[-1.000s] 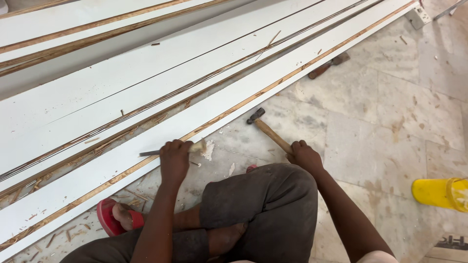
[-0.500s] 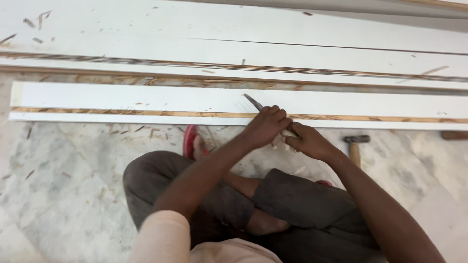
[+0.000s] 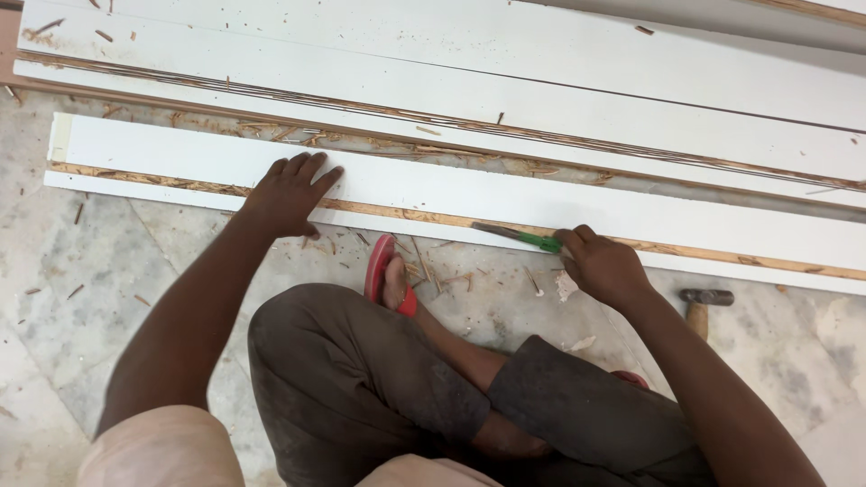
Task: The person hammers nails into a white wooden plank using a hammer and a wooden block. They then use a chisel to scrape the surface of the plank, removing wood shavings.
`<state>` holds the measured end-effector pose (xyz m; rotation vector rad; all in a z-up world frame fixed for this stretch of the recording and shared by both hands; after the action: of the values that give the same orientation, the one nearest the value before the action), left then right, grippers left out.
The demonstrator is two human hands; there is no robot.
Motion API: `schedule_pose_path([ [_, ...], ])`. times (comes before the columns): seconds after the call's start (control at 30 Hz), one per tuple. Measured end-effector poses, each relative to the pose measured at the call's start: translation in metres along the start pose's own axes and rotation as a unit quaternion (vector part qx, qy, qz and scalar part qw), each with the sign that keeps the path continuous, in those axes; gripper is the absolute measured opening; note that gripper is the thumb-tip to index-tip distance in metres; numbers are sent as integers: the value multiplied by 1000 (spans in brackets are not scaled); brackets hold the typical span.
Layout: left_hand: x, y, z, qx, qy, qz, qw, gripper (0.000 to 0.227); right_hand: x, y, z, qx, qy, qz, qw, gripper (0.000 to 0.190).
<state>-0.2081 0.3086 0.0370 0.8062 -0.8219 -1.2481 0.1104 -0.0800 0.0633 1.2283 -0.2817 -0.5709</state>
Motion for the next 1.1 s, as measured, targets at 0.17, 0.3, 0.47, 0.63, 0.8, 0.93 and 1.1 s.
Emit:
schedule_pose_path([
  [0.17,-1,12,-14,2,1,0,1000,134,-5,0,-3,-28,25,75,996,42],
  [0.3,-4,19,-25,14,-21,-16,1000,128,11,-5,-14,-35,60,88,994,53],
  [0.47,-5,2,-30,78,-90,-99,988,105,29,-4,-23,-13,77,125,989,49],
  [0.63,27,-15,-63,90,-37,14,995,37,1,-7,-44,17,104,132,986,55],
  [0.8,203,-5,-92,-51,33,388,920,62,-13,-4,-62,63,140,132,979,57],
  [0.93,284,23,-106,152,-120,143,971,90,12,-3,-54,65,159,125,977,64],
  [1.1,302,6,-124,244,-84,22,966,65,10,-21,-47,89,156,75,981,62],
])
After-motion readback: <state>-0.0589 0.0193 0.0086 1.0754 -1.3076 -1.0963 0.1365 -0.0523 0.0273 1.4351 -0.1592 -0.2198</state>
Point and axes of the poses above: each hand's wrist, its own z-axis away from the middle knuckle, its own y-axis out of the back of the hand, x = y × z, the point moved 2 cm from there along -z, towards the middle knuckle, and after that the axes turned 15 degrees about -y, right-handed, at the moved point
